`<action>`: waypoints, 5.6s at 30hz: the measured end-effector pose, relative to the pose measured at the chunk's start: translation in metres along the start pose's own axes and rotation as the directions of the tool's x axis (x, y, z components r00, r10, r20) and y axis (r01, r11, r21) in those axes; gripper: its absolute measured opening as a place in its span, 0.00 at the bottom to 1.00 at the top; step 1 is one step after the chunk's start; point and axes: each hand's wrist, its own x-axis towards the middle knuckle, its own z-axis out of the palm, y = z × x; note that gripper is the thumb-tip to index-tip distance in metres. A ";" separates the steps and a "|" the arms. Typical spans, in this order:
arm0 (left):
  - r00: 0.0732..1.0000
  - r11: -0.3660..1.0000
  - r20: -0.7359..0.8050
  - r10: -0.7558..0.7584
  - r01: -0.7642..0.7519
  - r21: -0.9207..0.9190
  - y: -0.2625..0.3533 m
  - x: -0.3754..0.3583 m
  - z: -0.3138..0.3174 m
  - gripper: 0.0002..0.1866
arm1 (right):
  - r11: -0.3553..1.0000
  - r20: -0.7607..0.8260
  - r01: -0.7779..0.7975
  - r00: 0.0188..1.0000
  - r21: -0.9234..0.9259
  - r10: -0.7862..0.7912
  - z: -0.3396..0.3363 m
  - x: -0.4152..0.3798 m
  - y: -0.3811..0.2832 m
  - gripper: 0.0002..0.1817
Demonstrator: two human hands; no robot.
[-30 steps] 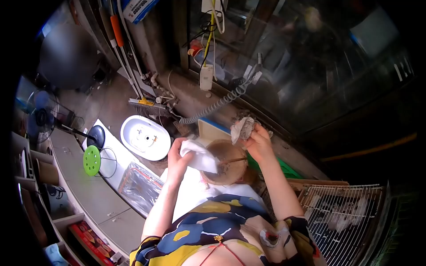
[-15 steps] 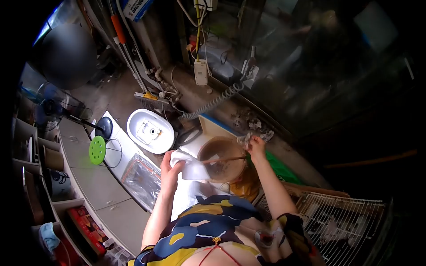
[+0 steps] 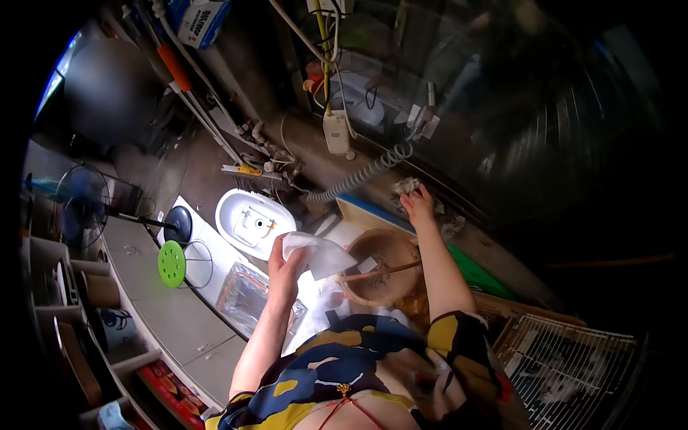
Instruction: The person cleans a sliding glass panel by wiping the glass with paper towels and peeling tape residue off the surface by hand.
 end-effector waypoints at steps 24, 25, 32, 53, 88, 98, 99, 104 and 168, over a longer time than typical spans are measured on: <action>0.883 0.907 0.367 -0.292 0.377 -0.186 -0.026 0.105 0.020 0.18 | 0.948 0.065 0.182 0.983 -0.261 -0.170 0.001 -0.131 0.044 0.08; 0.885 0.905 0.360 -0.296 0.380 -0.189 -0.024 0.103 0.024 0.18 | 0.887 0.109 0.334 0.943 -0.318 -0.316 0.012 -0.148 0.034 0.07; 0.824 0.836 0.475 -0.307 0.472 -0.279 -0.012 0.073 0.074 0.21 | 0.134 0.640 0.922 0.352 -0.364 -0.683 0.065 -0.268 -0.044 0.02; 0.770 0.949 0.606 -0.202 0.307 -0.072 -0.033 -0.057 0.190 0.10 | 0.193 0.578 0.909 0.387 -0.369 -0.718 -0.055 -0.312 -0.138 0.08; 0.777 0.993 0.619 0.111 -0.056 -0.107 0.008 -0.074 0.131 0.16 | 0.163 0.653 0.893 0.422 -0.420 -0.628 0.011 -0.352 -0.113 0.06; 0.785 0.951 0.584 0.206 -0.021 -0.308 0.025 -0.063 0.109 0.08 | 0.445 0.655 0.823 0.556 -0.352 -0.512 0.026 -0.347 -0.099 0.06; 0.784 0.947 0.586 0.204 -0.006 -0.322 0.025 -0.062 0.107 0.08 | 0.480 0.643 0.797 0.591 -0.368 -0.488 0.028 -0.348 -0.097 0.07; 0.739 0.965 0.642 0.205 -0.044 -0.258 0.030 -0.058 0.099 0.12 | 0.458 0.631 0.777 0.623 -0.432 -0.462 0.039 -0.360 -0.092 0.07; 0.704 0.874 0.693 0.157 0.228 -0.430 0.037 -0.045 0.182 0.27 | 0.666 0.394 0.730 0.663 -0.151 -0.637 0.002 -0.327 -0.184 0.04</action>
